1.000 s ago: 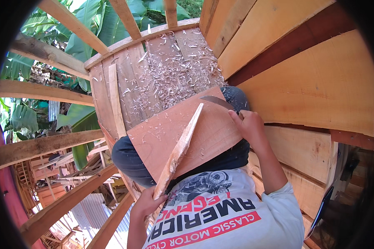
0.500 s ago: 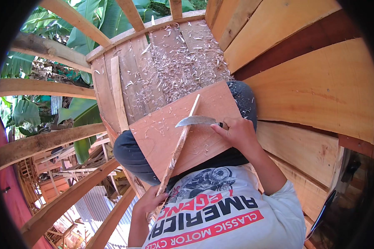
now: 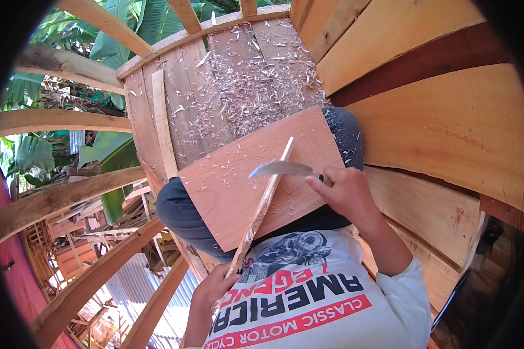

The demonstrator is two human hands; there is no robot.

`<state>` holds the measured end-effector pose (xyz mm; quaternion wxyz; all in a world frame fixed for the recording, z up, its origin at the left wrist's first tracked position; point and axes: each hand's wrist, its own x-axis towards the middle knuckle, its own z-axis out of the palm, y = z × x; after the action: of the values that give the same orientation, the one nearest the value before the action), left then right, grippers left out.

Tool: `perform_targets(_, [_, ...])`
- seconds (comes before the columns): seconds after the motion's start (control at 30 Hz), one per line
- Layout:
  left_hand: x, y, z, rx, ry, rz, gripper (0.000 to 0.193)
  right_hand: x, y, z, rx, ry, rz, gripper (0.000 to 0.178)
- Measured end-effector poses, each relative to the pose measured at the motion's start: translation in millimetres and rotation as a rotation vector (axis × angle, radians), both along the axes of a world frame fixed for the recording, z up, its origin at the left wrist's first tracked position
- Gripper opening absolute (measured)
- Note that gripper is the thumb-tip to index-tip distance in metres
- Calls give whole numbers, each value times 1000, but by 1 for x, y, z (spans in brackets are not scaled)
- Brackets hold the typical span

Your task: The person sits cross-legged on a wooden platform and uses a curved knife to shave and shape a long, thin piece of wood. They hold the wood against a flat board on their lap and repeatedly scrape the surface to remove shavings, refining the wood's shape.

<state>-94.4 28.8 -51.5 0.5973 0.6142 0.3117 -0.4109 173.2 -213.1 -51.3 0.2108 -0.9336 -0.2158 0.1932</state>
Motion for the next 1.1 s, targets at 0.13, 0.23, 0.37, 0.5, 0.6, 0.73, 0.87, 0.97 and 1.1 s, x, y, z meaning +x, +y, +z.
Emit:
perform_targets(0.13, [-10, 3, -14, -28, -100, -35, 23, -22, 2, -19, 16, 66, 27, 52])
perform_targets(0.23, [-13, 3, -18, -23, -98, -66, 23, 3, -4, -26, -75, -22, -58, 50])
perform_targets(0.37, [-10, -2, -14, -50, -58, 2, 26, 13, -3, -25, -91, -78, -43, 50])
perform_targets(0.5, [-18, -3, -26, -98, -32, -10, 28, 28, -4, -32, -150, -112, -160, 53])
perform_targets(0.6, [-26, -5, -23, -126, 39, 16, 27, 56, -23, -28, -202, -100, -371, 54])
perform_targets(0.73, [-35, -8, -29, -142, 36, 40, 27, 23, -15, -11, -106, -28, -172, 55])
perform_targets(0.87, [-25, -5, -23, -147, 69, 9, 28, -10, 6, -19, 3, 50, 9, 56])
perform_targets(0.97, [-22, -5, -16, -177, 69, 52, 29, 19, -4, -34, -111, -46, -166, 56])
perform_targets(1.1, [-36, -4, -28, -180, 86, 61, 30, 41, -13, -20, -158, -35, -268, 56])
